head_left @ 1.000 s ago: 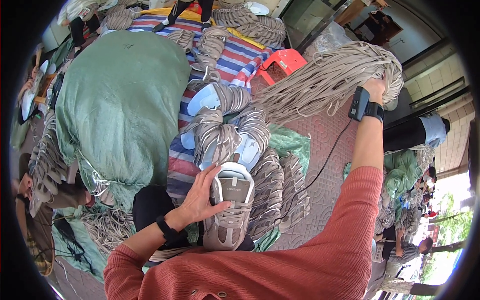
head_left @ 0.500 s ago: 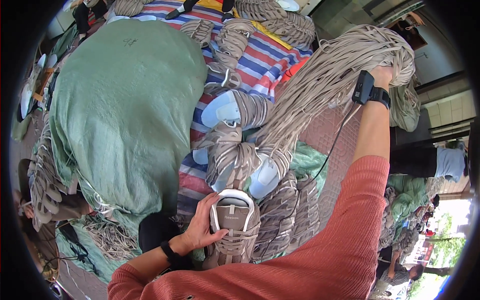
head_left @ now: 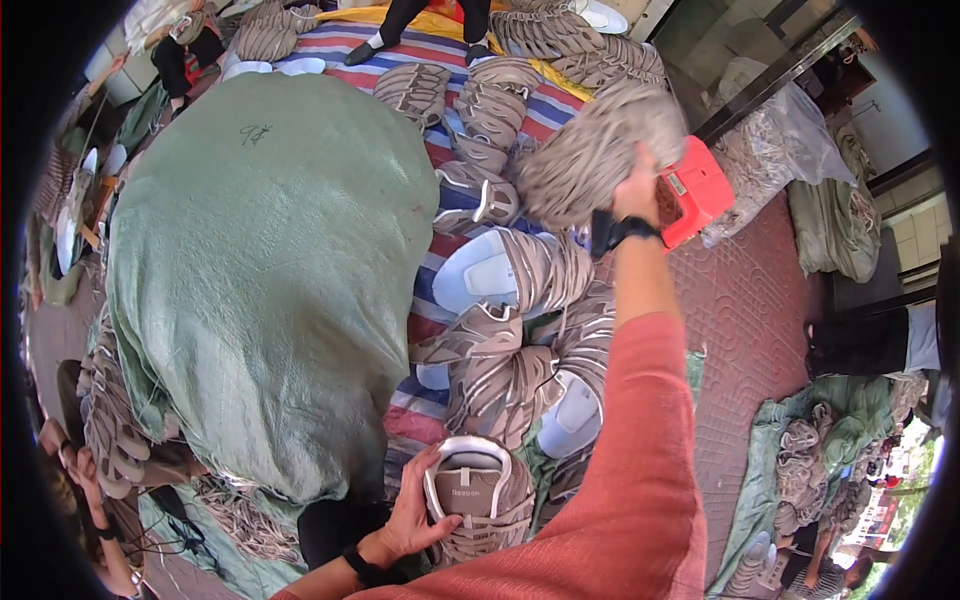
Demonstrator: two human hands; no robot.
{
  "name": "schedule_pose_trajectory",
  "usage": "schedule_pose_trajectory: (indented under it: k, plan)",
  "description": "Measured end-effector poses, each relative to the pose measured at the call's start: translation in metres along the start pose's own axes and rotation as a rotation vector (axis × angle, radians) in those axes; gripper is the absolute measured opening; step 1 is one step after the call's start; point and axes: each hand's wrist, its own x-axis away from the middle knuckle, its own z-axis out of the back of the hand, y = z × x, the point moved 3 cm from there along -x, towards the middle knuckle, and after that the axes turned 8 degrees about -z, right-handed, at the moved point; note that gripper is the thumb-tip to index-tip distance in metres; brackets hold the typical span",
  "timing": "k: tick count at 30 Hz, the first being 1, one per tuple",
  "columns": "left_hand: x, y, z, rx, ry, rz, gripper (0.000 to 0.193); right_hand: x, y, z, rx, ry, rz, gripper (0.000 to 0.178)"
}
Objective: Threading long laces or cords through the components of shoe uppers during manual assembly.
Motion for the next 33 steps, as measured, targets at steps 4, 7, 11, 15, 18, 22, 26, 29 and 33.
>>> schedule_pose_trajectory:
  k: [4, 7, 11, 15, 18, 22, 26, 29, 33]
  plan:
    - [-0.009, -0.002, -0.006, 0.030, -0.042, -0.046, 0.089, -0.021, 0.082, 0.120, 0.604, 0.355, 0.027, 0.071]
    - [-0.003, 0.006, -0.004, 0.049, -0.060, -0.041, 0.090, -0.002, 0.106, 0.119, 0.766, 0.511, 0.015, 0.075]
    - [0.001, 0.025, -0.016, 0.051, -0.115, -0.131, 0.089, 0.043, 0.062, 0.112, 1.106, 0.597, 0.219, 0.068]
    - [0.031, 0.044, -0.024, -0.030, -0.121, -0.210, 0.088, 0.146, 0.051, 0.059, 1.079, 0.216, -0.029, 0.045]
    - [0.060, 0.050, -0.032, -0.026, -0.055, -0.292, 0.083, 0.267, 0.055, 0.003, 1.138, -0.056, -0.340, 0.027]
    - [0.091, 0.056, -0.037, -0.135, 0.056, -0.340, 0.080, 0.408, 0.072, -0.037, 1.169, -0.415, -0.373, 0.036]
    - [0.109, 0.067, -0.030, -0.220, 0.183, -0.298, 0.073, 0.499, 0.105, -0.051, 1.386, -0.654, 0.069, 0.045]
    - [0.108, 0.063, -0.019, -0.119, 0.218, -0.204, 0.072, 0.523, 0.129, -0.065, 1.315, -0.497, 0.152, 0.032]
    - [0.139, 0.086, -0.019, -0.130, 0.201, -0.149, 0.079, 0.530, 0.135, -0.054, 1.040, -0.469, -0.022, 0.030]
